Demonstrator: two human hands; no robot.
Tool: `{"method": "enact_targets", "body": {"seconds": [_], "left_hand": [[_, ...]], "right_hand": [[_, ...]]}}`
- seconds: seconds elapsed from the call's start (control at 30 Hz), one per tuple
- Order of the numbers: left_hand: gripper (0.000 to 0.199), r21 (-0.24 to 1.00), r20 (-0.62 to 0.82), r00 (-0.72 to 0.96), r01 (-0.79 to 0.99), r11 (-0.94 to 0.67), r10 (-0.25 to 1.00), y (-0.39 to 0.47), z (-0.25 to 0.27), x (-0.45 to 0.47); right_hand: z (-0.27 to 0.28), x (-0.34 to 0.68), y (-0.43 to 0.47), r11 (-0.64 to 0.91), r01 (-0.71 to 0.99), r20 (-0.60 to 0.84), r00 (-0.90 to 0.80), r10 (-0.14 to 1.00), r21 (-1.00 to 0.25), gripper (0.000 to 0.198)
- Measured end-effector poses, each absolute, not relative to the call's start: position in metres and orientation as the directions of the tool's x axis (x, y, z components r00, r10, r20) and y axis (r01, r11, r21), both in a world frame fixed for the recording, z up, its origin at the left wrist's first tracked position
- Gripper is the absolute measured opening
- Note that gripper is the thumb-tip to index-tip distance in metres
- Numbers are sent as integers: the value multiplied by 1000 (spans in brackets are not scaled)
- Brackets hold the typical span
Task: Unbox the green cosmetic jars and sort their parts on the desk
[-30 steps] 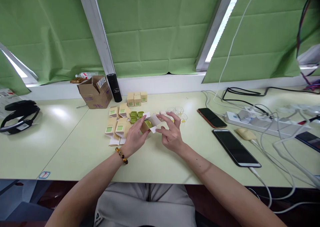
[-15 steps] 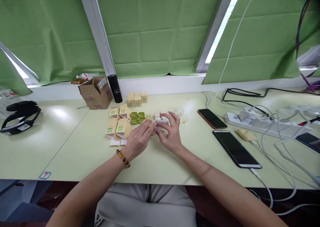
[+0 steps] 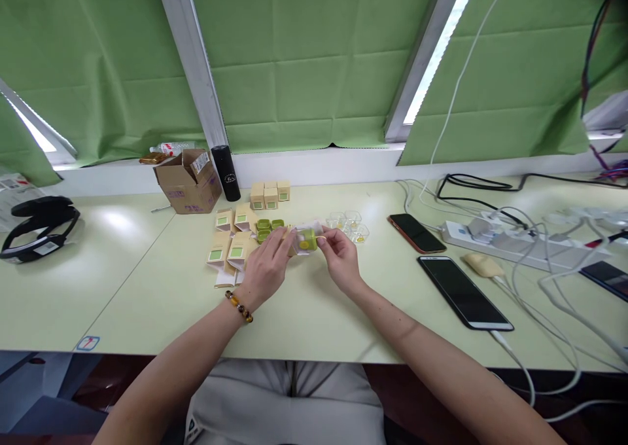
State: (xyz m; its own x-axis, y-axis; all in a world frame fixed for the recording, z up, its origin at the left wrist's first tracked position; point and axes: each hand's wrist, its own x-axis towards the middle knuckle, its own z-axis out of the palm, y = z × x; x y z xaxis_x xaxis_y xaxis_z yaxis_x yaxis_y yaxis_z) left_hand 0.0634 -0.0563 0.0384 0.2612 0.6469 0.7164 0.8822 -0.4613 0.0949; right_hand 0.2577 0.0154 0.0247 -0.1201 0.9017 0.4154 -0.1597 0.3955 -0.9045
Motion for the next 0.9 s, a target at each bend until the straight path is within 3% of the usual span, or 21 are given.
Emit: {"method": "enact_targets", "body": {"seconds": [0.17,0.27,0.4,0.47,0.57,0.67,0.9], "left_hand": [[59,207,735,141,885,-417,663,-52,39,56],[60,406,716,-14,822,-399,698,-47,36,51],[65,793,566,-243,422,-440,787,-37,34,48],[64,890,456,-264,143,-434,850,-33,34,47],[59,922,310,-239,-160,-352,920,-33,37,48],[58,914,218,-168,-310,-262,961,-36,39,48],[70,941,239,26,-251,-225,971,-42,47,51]], "right_hand": [[22,260,25,111,-373,193,-188,963,-921,55],[21,264,29,56,-412,147,-193,970,-910,54],[17,266,37,80,-293,141,-196,970,-953,50],[13,265,39,153,-164,188,-223,956,-974,47],[10,262,35,310,48,284,-287,915,-950,43],[11,261,26,450,227,353,-366,861,-863,30],[18,261,15,570,386,377,-470,798,-726,17]]}}
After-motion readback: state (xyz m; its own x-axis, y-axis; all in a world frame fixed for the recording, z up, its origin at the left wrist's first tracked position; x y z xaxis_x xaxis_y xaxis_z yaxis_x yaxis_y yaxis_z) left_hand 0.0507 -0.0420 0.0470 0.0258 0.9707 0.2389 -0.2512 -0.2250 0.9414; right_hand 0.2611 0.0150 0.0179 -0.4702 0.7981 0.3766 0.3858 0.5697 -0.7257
